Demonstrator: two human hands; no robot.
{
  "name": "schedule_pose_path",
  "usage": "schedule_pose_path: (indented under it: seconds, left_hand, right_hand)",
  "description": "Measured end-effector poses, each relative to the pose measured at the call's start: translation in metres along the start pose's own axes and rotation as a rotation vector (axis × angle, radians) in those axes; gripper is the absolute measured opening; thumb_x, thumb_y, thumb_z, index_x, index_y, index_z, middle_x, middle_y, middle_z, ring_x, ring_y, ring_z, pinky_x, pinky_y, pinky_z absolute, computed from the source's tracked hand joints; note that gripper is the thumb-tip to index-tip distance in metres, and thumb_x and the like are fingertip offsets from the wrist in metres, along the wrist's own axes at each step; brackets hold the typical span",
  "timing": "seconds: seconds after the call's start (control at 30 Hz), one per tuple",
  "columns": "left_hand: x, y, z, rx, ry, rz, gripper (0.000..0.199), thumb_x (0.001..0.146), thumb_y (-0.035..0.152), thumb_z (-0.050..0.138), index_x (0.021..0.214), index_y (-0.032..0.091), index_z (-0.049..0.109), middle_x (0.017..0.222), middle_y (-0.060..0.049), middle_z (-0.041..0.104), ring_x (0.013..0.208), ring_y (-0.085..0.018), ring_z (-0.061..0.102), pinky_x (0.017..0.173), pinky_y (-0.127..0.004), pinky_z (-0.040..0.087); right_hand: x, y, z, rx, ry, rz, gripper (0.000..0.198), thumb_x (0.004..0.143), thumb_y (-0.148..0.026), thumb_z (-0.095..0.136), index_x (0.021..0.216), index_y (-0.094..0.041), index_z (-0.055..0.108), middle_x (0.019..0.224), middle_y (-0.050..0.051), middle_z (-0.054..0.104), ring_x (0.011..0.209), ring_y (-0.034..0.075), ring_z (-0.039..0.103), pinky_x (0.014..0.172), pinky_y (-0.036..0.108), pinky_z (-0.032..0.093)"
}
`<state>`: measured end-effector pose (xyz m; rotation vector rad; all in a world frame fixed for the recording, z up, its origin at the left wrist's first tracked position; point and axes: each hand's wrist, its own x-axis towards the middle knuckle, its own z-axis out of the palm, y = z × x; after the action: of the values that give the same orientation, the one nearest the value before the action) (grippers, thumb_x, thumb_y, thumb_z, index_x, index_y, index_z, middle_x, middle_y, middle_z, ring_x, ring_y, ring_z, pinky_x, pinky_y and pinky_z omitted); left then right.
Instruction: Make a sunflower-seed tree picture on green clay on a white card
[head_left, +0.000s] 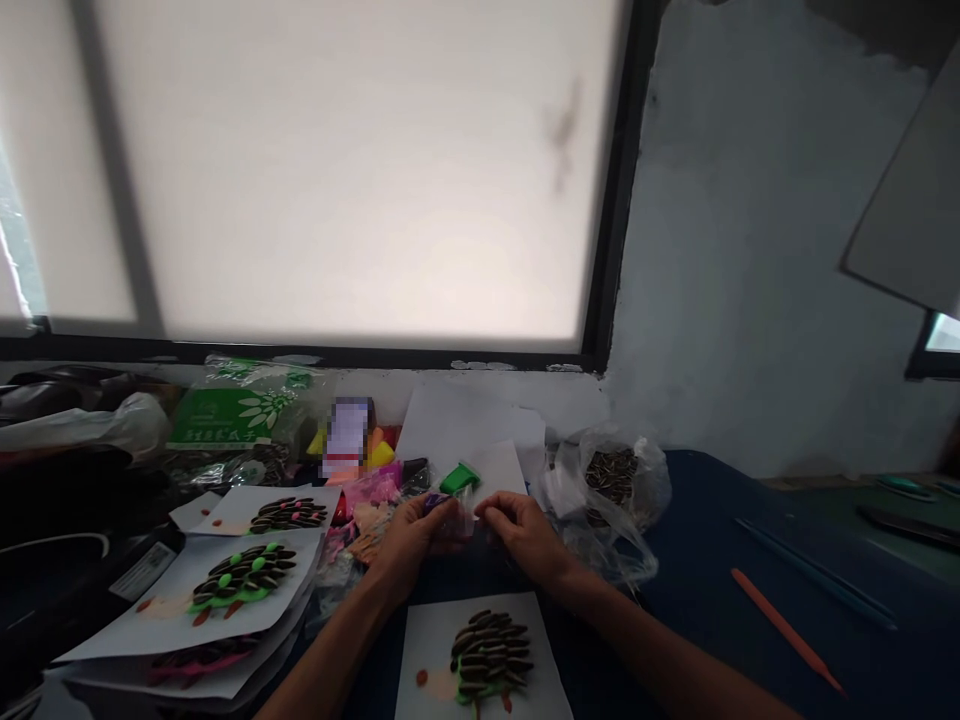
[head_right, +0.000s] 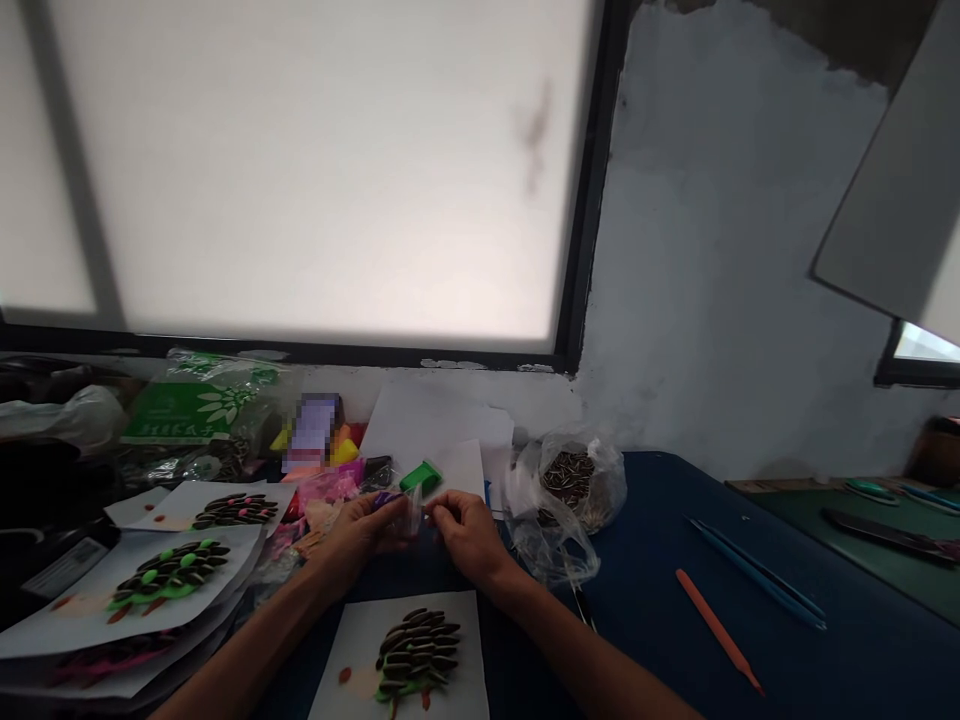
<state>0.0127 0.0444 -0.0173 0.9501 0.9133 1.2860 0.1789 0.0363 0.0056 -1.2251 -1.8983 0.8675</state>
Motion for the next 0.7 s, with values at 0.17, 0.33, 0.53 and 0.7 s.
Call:
schedule_pose_path:
  seconds: [0.17,0.33,0.53,0.7]
  left_hand:
    - [0.002,0.002,-0.003,-0.022,0.051,-0.018,0.020,0.075,0.021,0.081,0.073,0.014,0.062,0.062,0.000,0.069,0.049,-0.014,0.068,0.043,-0.019,0.054]
    - [0.001,0.001,-0.001,-0.022,0.037,-0.017,0.021,0.073,0.022,0.083,0.073,0.014,0.064,0.065,-0.003,0.072,0.048,-0.014,0.067,0.046,-0.021,0.055]
    - [0.003,-0.001,-0.001,-0.031,0.036,-0.019,0.024,0.069,0.024,0.086,0.071,0.013,0.065,0.064,-0.003,0.072,0.047,-0.012,0.065,0.046,-0.020,0.054]
    - [0.003,0.000,-0.001,-0.050,0.045,-0.038,0.022,0.071,0.021,0.085,0.070,0.013,0.065,0.061,-0.002,0.071,0.047,-0.012,0.065,0.046,-0.019,0.054]
  right_hand:
    - [-0.013,-0.012,-0.021,-0.352,-0.169,-0.029,0.018,0.071,-0.012,0.066,0.088,-0.014,0.073,0.086,0.007,0.069,0.078,0.020,0.064,0.067,0.027,0.047]
    - [-0.020,-0.015,-0.015,-0.671,-0.171,-0.135,0.031,0.083,-0.010,0.056,0.110,-0.015,0.070,0.117,0.014,0.060,0.105,0.025,0.057,0.086,0.033,0.043]
    - [-0.015,-0.016,-0.022,-0.861,-0.176,-0.089,0.023,0.085,-0.005,0.051,0.088,-0.011,0.074,0.094,0.015,0.067,0.085,0.024,0.063,0.072,0.030,0.042]
    - [-0.007,-0.018,-0.041,-0.873,-0.118,-0.060,0.033,0.086,-0.002,0.047,0.099,-0.011,0.076,0.101,0.015,0.072,0.088,0.023,0.066,0.072,0.028,0.042]
